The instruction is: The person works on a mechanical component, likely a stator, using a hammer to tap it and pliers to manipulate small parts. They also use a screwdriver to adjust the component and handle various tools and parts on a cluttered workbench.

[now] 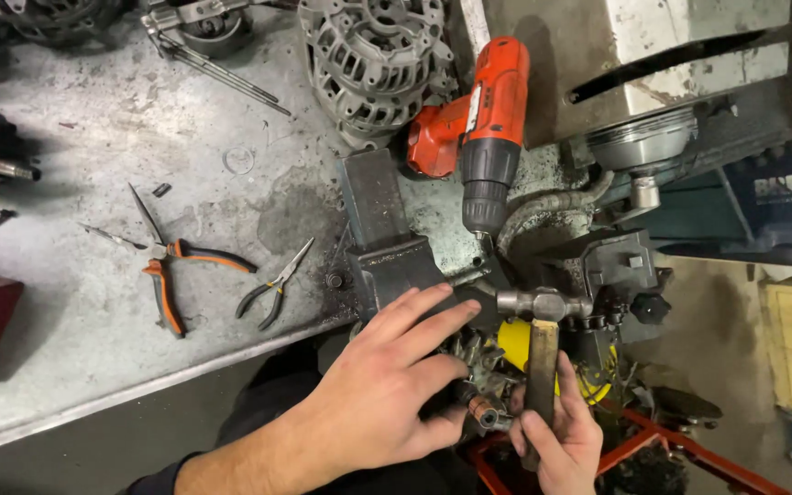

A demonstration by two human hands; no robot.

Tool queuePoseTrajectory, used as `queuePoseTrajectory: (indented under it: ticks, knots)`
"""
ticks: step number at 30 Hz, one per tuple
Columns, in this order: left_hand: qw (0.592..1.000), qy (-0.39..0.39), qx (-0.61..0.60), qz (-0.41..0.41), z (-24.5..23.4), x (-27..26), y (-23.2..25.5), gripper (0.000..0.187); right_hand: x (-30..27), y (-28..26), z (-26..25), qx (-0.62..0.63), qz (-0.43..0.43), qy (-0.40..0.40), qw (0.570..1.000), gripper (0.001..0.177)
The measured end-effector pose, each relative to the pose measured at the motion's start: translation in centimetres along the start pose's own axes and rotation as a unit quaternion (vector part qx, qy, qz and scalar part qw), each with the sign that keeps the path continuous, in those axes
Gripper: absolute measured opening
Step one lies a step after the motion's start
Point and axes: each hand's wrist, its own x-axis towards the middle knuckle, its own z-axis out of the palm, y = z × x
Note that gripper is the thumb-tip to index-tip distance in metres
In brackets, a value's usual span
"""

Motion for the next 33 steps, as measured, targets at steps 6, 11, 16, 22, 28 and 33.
queuePoseTrajectory:
  ticks: [6, 11, 16, 22, 28, 33]
  knots:
    - [1.000, 0.015, -0.004, -0.011, -0.2, 0.0, 0.1, 0.032, -0.1, -0.3, 1.0, -0.002, 0.009, 0.010, 1.000, 0.081]
    - [0.999, 0.013, 0.040, 0.027, -0.7, 0.4, -0.1, 0.030, -0.3, -0.1, 1.1, 0.001, 0.014, 0.005, 1.000, 0.083]
    - [0.999, 0.008, 0.011, 0.032, -0.3, 0.2, -0.7, 0.029, -0.6, -0.1, 1.7, -0.010, 0.029, 0.020, 0.999, 0.084]
    - [0.999, -0.005, -0.020, 0.028, -0.2, -0.3, -0.9, 0.027, -1.2, 0.3, 1.4, -0.018, 0.037, 0.028, 0.999, 0.083]
    - [0.999, 0.005, 0.006, 0.042, -0.2, -0.7, -0.8, 0.030, -1.1, 0.0, 1.9, -0.033, 0.041, 0.032, 0.998, 0.083]
    - [0.997, 0.006, -0.035, 0.065, -2.2, 0.9, -1.8, 0.031, -1.0, 0.1, 2.2, -0.031, 0.046, 0.028, 0.998, 0.084]
